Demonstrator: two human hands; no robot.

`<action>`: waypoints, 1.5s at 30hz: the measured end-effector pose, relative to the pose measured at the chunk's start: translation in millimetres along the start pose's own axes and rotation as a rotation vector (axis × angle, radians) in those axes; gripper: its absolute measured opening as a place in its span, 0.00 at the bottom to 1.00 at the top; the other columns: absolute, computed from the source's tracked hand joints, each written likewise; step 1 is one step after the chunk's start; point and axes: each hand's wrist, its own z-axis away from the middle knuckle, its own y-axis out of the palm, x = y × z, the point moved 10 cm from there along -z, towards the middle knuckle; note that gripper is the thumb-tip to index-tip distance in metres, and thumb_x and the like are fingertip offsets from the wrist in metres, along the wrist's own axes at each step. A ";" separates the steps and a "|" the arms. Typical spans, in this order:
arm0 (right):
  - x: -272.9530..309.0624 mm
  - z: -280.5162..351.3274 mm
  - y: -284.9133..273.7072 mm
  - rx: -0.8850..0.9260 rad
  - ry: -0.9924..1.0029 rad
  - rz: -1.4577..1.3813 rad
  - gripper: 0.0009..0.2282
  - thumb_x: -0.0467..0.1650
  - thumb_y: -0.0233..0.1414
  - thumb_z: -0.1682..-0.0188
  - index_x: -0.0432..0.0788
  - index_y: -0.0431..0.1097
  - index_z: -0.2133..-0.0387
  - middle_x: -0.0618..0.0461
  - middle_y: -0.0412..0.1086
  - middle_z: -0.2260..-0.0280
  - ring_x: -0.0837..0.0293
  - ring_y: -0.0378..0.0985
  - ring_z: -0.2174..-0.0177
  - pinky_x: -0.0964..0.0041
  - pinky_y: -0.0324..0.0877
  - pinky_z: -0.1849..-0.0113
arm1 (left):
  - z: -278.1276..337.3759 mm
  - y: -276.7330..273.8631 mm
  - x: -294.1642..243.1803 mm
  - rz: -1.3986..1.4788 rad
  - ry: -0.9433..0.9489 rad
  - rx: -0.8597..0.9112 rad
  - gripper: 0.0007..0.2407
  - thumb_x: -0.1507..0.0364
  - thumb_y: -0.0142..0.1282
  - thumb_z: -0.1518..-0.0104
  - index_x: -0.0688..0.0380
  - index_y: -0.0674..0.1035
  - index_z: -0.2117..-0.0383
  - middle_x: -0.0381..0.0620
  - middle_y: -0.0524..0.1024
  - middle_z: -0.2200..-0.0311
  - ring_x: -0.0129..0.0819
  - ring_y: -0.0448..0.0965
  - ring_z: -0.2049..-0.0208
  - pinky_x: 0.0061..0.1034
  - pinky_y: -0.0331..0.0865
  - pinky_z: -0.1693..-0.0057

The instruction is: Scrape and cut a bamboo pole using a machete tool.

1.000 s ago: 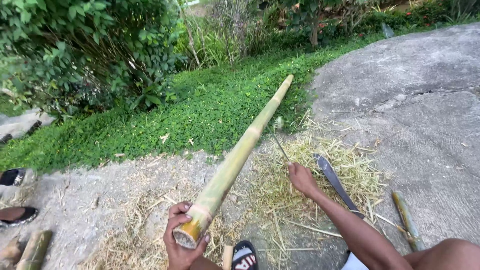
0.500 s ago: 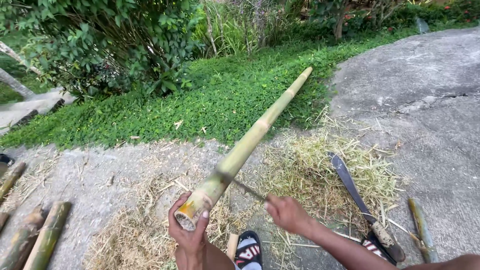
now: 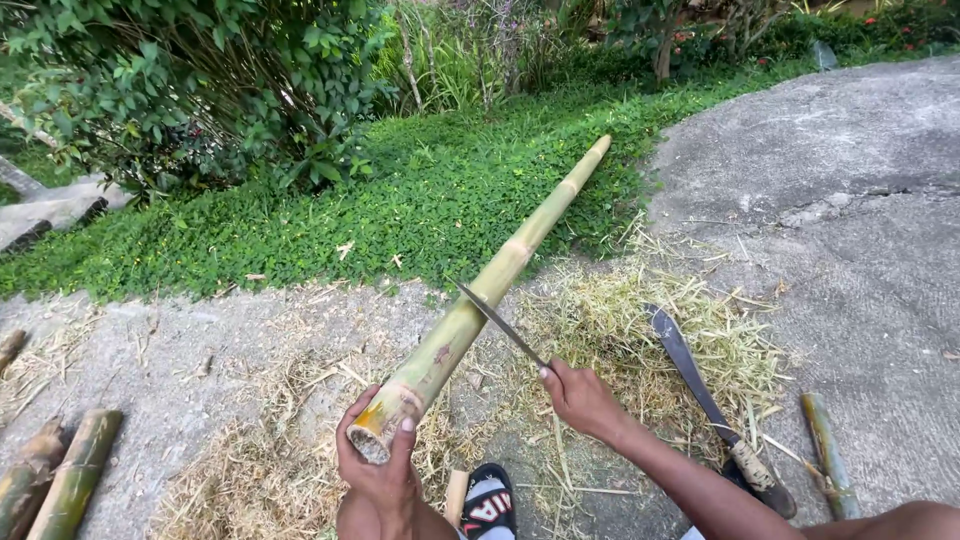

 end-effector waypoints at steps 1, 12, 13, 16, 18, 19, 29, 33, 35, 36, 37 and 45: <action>2.9 7.1 5.6 -0.006 -0.004 0.002 0.16 0.40 0.31 0.40 0.45 0.63 0.65 0.59 0.59 0.87 0.64 0.61 0.90 0.69 0.63 0.88 | -1.3 4.4 -4.0 0.005 0.005 0.001 0.22 0.79 0.65 0.49 0.71 0.72 0.48 0.70 0.74 0.47 0.50 0.80 0.49 0.40 0.77 0.40; 33.5 34.2 10.7 0.053 -0.177 0.213 0.15 0.41 0.31 0.39 0.47 0.60 0.67 0.59 0.60 0.86 0.64 0.58 0.91 0.68 0.61 0.89 | 3.8 -17.1 26.9 0.145 -0.028 -0.083 0.20 0.83 0.62 0.48 0.73 0.72 0.48 0.70 0.74 0.48 0.52 0.81 0.51 0.35 0.80 0.44; 29.0 35.6 12.9 0.053 -0.170 0.203 0.15 0.41 0.31 0.39 0.47 0.60 0.67 0.59 0.60 0.86 0.64 0.58 0.91 0.68 0.61 0.89 | 4.5 -10.3 15.6 0.139 -0.036 -0.076 0.20 0.83 0.62 0.48 0.73 0.72 0.48 0.70 0.74 0.48 0.52 0.81 0.51 0.35 0.80 0.44; 12.6 25.2 21.3 0.112 -0.198 0.236 0.15 0.41 0.32 0.39 0.47 0.60 0.65 0.59 0.60 0.86 0.65 0.58 0.91 0.68 0.59 0.89 | 5.7 7.8 -7.5 0.071 -0.008 -0.031 0.21 0.83 0.61 0.49 0.73 0.71 0.48 0.70 0.72 0.46 0.50 0.79 0.45 0.34 0.79 0.40; -16.7 5.0 8.9 0.042 -0.108 0.161 0.14 0.41 0.33 0.39 0.47 0.61 0.65 0.59 0.61 0.86 0.65 0.58 0.91 0.69 0.59 0.89 | 6.7 9.7 3.6 0.067 -0.116 -0.071 0.21 0.84 0.62 0.49 0.74 0.70 0.47 0.71 0.72 0.46 0.49 0.78 0.49 0.32 0.78 0.44; -6.8 6.6 0.4 0.038 -0.115 0.175 0.14 0.41 0.33 0.39 0.47 0.61 0.65 0.59 0.61 0.86 0.65 0.58 0.91 0.69 0.59 0.89 | 7.5 5.9 14.8 0.079 -0.108 -0.081 0.21 0.84 0.62 0.49 0.74 0.70 0.47 0.71 0.72 0.46 0.49 0.78 0.49 0.32 0.78 0.44; -43.2 -15.8 -49.8 -0.096 0.170 0.112 0.15 0.39 0.34 0.39 0.44 0.64 0.64 0.56 0.61 0.85 0.64 0.60 0.89 0.69 0.62 0.86 | 17.5 7.2 3.7 0.069 -0.077 -0.095 0.21 0.84 0.61 0.49 0.75 0.69 0.48 0.72 0.71 0.45 0.54 0.77 0.46 0.39 0.77 0.42; -15.4 15.6 2.0 0.026 -0.057 0.110 0.15 0.38 0.35 0.40 0.42 0.65 0.66 0.62 0.59 0.85 0.66 0.58 0.90 0.69 0.62 0.88 | 11.8 5.6 12.1 0.081 -0.118 -0.068 0.20 0.83 0.59 0.46 0.76 0.67 0.47 0.74 0.71 0.47 0.56 0.78 0.47 0.40 0.78 0.39; -19.6 11.6 17.1 0.036 -0.135 0.152 0.16 0.38 0.34 0.39 0.43 0.64 0.67 0.61 0.58 0.86 0.65 0.57 0.90 0.69 0.60 0.88 | 8.6 13.5 1.0 0.083 -0.114 -0.068 0.20 0.83 0.59 0.46 0.76 0.67 0.48 0.73 0.71 0.47 0.56 0.78 0.47 0.41 0.78 0.39; -17.7 10.2 23.7 0.044 -0.225 0.216 0.16 0.39 0.34 0.38 0.43 0.64 0.68 0.60 0.57 0.86 0.65 0.55 0.90 0.69 0.58 0.88 | 9.1 16.5 -4.3 0.101 -0.100 -0.084 0.20 0.83 0.59 0.46 0.75 0.66 0.48 0.72 0.71 0.47 0.56 0.78 0.47 0.41 0.78 0.39; -22.8 -7.5 14.3 0.040 -0.225 0.216 0.16 0.39 0.34 0.38 0.43 0.64 0.68 0.60 0.57 0.86 0.65 0.55 0.90 0.69 0.58 0.88 | 8.7 20.5 -6.7 0.103 -0.099 -0.082 0.20 0.83 0.59 0.46 0.75 0.66 0.48 0.72 0.71 0.47 0.56 0.78 0.47 0.41 0.78 0.39; 1.5 8.5 8.3 0.047 -0.291 0.208 0.18 0.40 0.31 0.37 0.45 0.63 0.69 0.59 0.57 0.86 0.64 0.53 0.90 0.68 0.58 0.88 | 11.5 22.5 -10.4 -0.003 -0.361 -0.168 0.22 0.82 0.58 0.48 0.71 0.65 0.47 0.70 0.71 0.47 0.52 0.80 0.51 0.41 0.78 0.44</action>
